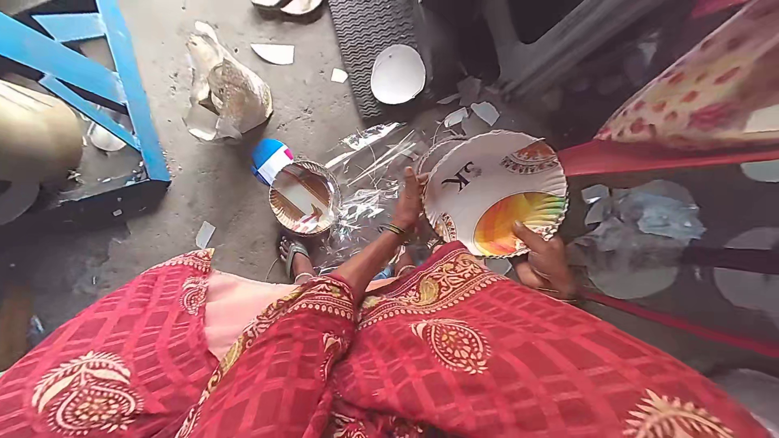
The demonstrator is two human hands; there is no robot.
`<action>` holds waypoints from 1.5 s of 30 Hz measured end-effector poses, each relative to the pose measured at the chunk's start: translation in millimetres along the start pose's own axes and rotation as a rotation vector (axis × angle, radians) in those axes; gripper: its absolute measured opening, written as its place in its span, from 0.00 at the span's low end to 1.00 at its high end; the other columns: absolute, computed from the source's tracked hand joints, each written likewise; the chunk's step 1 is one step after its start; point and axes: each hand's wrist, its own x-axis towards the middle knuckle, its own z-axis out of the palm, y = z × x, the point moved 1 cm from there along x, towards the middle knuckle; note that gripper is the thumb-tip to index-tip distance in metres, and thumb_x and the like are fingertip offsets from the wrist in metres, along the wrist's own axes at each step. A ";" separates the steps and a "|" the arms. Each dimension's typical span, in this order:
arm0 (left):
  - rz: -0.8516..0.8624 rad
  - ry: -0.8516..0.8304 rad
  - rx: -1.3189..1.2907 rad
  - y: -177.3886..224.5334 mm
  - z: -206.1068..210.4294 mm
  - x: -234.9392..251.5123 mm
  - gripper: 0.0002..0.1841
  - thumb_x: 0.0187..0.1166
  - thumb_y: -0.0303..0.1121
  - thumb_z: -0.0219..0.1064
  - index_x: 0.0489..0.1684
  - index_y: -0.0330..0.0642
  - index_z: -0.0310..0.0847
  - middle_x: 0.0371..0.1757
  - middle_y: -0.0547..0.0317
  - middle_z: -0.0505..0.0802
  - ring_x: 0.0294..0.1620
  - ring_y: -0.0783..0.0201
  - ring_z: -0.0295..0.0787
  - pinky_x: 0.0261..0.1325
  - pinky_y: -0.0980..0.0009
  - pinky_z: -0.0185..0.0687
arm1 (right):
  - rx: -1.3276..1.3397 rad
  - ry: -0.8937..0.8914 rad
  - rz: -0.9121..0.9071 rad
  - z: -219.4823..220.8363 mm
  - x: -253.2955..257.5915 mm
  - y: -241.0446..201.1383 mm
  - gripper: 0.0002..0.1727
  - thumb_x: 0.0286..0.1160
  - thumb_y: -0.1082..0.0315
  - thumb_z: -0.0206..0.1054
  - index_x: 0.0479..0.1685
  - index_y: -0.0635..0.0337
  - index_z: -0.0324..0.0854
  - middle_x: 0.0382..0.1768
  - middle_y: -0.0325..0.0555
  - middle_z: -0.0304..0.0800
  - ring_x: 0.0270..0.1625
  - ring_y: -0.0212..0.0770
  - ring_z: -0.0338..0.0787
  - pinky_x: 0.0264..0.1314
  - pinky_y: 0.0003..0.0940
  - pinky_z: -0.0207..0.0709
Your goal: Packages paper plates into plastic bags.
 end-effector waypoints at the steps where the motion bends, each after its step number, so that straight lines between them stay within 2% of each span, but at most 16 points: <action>1: 0.017 -0.081 0.115 3.7 -15.4 10.6 0.41 0.93 0.54 0.21 0.79 0.29 0.70 0.73 0.37 0.84 0.74 0.52 0.81 0.75 0.53 0.74 | 0.059 0.028 0.014 -4.5 0.2 -0.1 0.22 0.80 0.74 0.65 0.72 0.55 0.69 0.54 0.41 0.89 0.55 0.36 0.92 0.57 0.40 0.90; 3: 0.085 -0.110 0.566 13.4 -53.6 34.9 0.25 0.96 0.40 0.41 0.80 0.30 0.71 0.75 0.36 0.83 0.77 0.45 0.79 0.80 0.48 0.71 | 0.146 0.119 0.018 -17.4 -2.3 -2.7 0.22 0.80 0.73 0.65 0.72 0.55 0.69 0.55 0.42 0.88 0.57 0.37 0.91 0.58 0.41 0.89; 4: 0.106 -0.133 0.808 18.0 -70.1 45.8 0.24 0.91 0.37 0.55 0.80 0.31 0.71 0.76 0.35 0.82 0.78 0.41 0.78 0.81 0.44 0.68 | 0.178 0.150 0.000 -25.6 -3.7 -4.4 0.22 0.80 0.73 0.64 0.72 0.54 0.68 0.56 0.41 0.87 0.58 0.37 0.90 0.59 0.41 0.88; 6: 0.159 -0.260 1.164 22.6 -86.6 59.5 0.29 0.79 0.41 0.70 0.77 0.35 0.75 0.75 0.33 0.81 0.78 0.34 0.74 0.79 0.37 0.67 | 0.228 0.185 -0.053 -43.3 -4.7 -5.9 0.22 0.81 0.72 0.63 0.72 0.54 0.69 0.58 0.42 0.87 0.60 0.38 0.89 0.62 0.43 0.87; 9: 0.171 -0.410 1.420 9.5 -80.2 54.1 0.43 0.68 0.57 0.78 0.81 0.42 0.73 0.79 0.39 0.79 0.77 0.34 0.75 0.70 0.32 0.72 | 0.235 0.187 -0.074 -49.2 -12.5 -10.4 0.19 0.81 0.72 0.63 0.69 0.52 0.72 0.56 0.40 0.88 0.60 0.36 0.90 0.63 0.42 0.87; 11: 0.019 -0.369 1.414 -8.3 -85.1 47.7 0.45 0.70 0.55 0.78 0.86 0.41 0.66 0.81 0.35 0.76 0.79 0.31 0.72 0.72 0.27 0.67 | 0.219 0.193 -0.066 -41.7 -18.9 -11.1 0.18 0.80 0.73 0.64 0.66 0.53 0.74 0.54 0.41 0.90 0.58 0.37 0.91 0.60 0.42 0.88; 14: -0.016 -0.185 1.358 -16.7 -111.1 56.7 0.19 0.86 0.41 0.62 0.65 0.36 0.84 0.62 0.33 0.90 0.66 0.33 0.86 0.68 0.30 0.74 | 0.185 0.170 -0.048 -28.7 -19.1 -10.6 0.17 0.81 0.72 0.63 0.67 0.54 0.73 0.54 0.42 0.90 0.58 0.37 0.91 0.61 0.42 0.88; 17: -0.045 0.025 1.071 3.7 -147.6 79.4 0.21 0.90 0.43 0.57 0.65 0.33 0.83 0.58 0.35 0.91 0.63 0.38 0.88 0.70 0.36 0.76 | 0.191 0.187 0.030 -23.7 -9.8 -10.1 0.14 0.83 0.69 0.63 0.64 0.52 0.74 0.51 0.40 0.89 0.55 0.36 0.91 0.56 0.41 0.89; 21: -0.130 0.285 0.930 39.7 -187.5 99.9 0.22 0.90 0.42 0.57 0.69 0.33 0.81 0.63 0.34 0.89 0.67 0.38 0.85 0.74 0.39 0.73 | 0.233 0.172 0.005 -15.3 5.1 -25.0 0.12 0.84 0.69 0.62 0.62 0.52 0.76 0.49 0.39 0.90 0.54 0.35 0.91 0.57 0.40 0.88; 24: -0.172 0.381 0.922 38.5 -205.5 102.3 0.22 0.90 0.41 0.55 0.68 0.31 0.82 0.65 0.32 0.88 0.71 0.37 0.82 0.77 0.40 0.69 | 0.255 0.197 -0.020 -6.0 6.7 -31.3 0.10 0.85 0.69 0.60 0.60 0.53 0.76 0.47 0.39 0.90 0.52 0.34 0.92 0.57 0.38 0.88; 27: -0.230 0.421 0.873 25.8 -217.1 102.5 0.24 0.91 0.43 0.53 0.68 0.30 0.81 0.66 0.31 0.87 0.72 0.37 0.82 0.77 0.40 0.69 | 0.279 0.250 0.009 -1.1 2.0 -26.4 0.15 0.84 0.69 0.62 0.67 0.55 0.74 0.54 0.43 0.89 0.58 0.38 0.91 0.60 0.42 0.87; 29: -0.245 0.426 0.825 21.7 -221.5 105.1 0.25 0.92 0.44 0.52 0.67 0.29 0.81 0.63 0.31 0.88 0.68 0.39 0.84 0.75 0.42 0.73 | 0.266 0.266 0.030 -0.4 1.0 -18.5 0.16 0.83 0.69 0.62 0.67 0.54 0.73 0.55 0.43 0.88 0.59 0.39 0.90 0.61 0.43 0.87; 34: -0.169 0.440 0.875 33.1 -215.8 110.2 0.23 0.92 0.41 0.52 0.71 0.31 0.78 0.67 0.32 0.86 0.72 0.39 0.81 0.77 0.42 0.71 | 0.199 0.271 0.090 -3.6 2.8 -1.2 0.17 0.85 0.69 0.60 0.70 0.57 0.72 0.57 0.43 0.87 0.59 0.37 0.89 0.61 0.39 0.86; 38: 0.090 0.428 1.175 48.7 -184.3 99.6 0.27 0.83 0.39 0.59 0.80 0.38 0.72 0.81 0.33 0.75 0.83 0.33 0.67 0.78 0.32 0.61 | 0.185 0.294 0.084 0.7 3.9 10.5 0.16 0.84 0.70 0.62 0.67 0.60 0.73 0.55 0.45 0.88 0.57 0.37 0.90 0.59 0.39 0.87; 42: 0.454 0.064 1.376 49.7 -135.0 116.4 0.25 0.82 0.26 0.59 0.81 0.42 0.75 0.86 0.46 0.74 0.81 0.38 0.74 0.77 0.37 0.68 | 0.157 0.306 0.082 5.1 6.9 14.7 0.15 0.81 0.70 0.65 0.64 0.61 0.75 0.52 0.46 0.90 0.54 0.39 0.92 0.56 0.40 0.90; 45: 0.460 -0.247 1.539 39.4 -110.3 146.5 0.32 0.78 0.16 0.55 0.82 0.55 0.76 0.91 0.59 0.68 0.76 0.38 0.77 0.69 0.36 0.73 | 0.146 0.288 0.090 8.9 8.9 14.5 0.17 0.82 0.70 0.64 0.66 0.62 0.74 0.53 0.47 0.90 0.54 0.38 0.92 0.56 0.40 0.89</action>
